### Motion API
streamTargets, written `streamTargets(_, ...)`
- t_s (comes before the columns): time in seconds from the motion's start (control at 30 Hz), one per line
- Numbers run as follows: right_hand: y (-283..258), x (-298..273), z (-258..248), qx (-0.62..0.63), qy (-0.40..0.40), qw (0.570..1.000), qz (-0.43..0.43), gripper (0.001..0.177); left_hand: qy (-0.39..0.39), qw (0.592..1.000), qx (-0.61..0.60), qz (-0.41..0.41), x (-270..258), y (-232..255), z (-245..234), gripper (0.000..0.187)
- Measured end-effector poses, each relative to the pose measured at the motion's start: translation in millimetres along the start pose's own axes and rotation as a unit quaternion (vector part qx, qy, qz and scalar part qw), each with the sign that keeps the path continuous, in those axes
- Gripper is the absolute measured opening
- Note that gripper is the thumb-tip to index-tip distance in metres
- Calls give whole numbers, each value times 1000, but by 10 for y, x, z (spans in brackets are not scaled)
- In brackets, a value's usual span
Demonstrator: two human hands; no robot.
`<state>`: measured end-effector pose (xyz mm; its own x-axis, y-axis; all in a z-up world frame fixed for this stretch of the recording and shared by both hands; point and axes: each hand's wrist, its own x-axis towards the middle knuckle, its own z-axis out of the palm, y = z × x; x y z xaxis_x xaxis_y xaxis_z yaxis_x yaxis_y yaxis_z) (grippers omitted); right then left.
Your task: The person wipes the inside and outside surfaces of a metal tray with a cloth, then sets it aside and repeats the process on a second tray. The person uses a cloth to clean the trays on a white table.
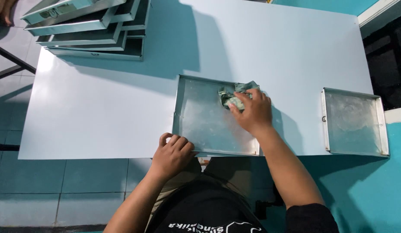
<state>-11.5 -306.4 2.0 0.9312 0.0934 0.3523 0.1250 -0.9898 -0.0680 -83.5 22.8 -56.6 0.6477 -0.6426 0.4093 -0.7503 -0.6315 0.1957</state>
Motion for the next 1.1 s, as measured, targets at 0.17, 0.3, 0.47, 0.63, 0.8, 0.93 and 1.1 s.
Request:
streamTargets(0.17, -230, 18, 196, -7, -21, 1000, -12, 38, -36, 999, -26, 8, -8, 4, 117, 13)
streamTargets(0.3, -700, 82, 13, 38, -91, 993, -61, 35, -38, 998, -38, 22, 29, 2, 71, 14)
streamTargets(0.47, -918, -61, 8, 77, -104, 986, -105, 39, -49, 998, -31, 13, 46, 38, -10, 12)
streamTargets(0.63, -372, 62, 286, -8, -43, 997, -58, 25, -70, 997, -43, -1, 51, 45, -81, 12)
streamTargets(0.8, -11, 190, 348, -57, -5, 998, 16, 28, -56, 997, -49, 8, 50, 25, -50, 13)
streamTargets(0.93, -306, -7, 304, -28, -21, 999, -33, 33, -40, 998, -45, 16, 20, 16, 32, 14)
streamTargets(1.1, -910, -274, -39, 20, -87, 990, -106, 32, -26, 998, -54, 19, 54, 18, -68, 12)
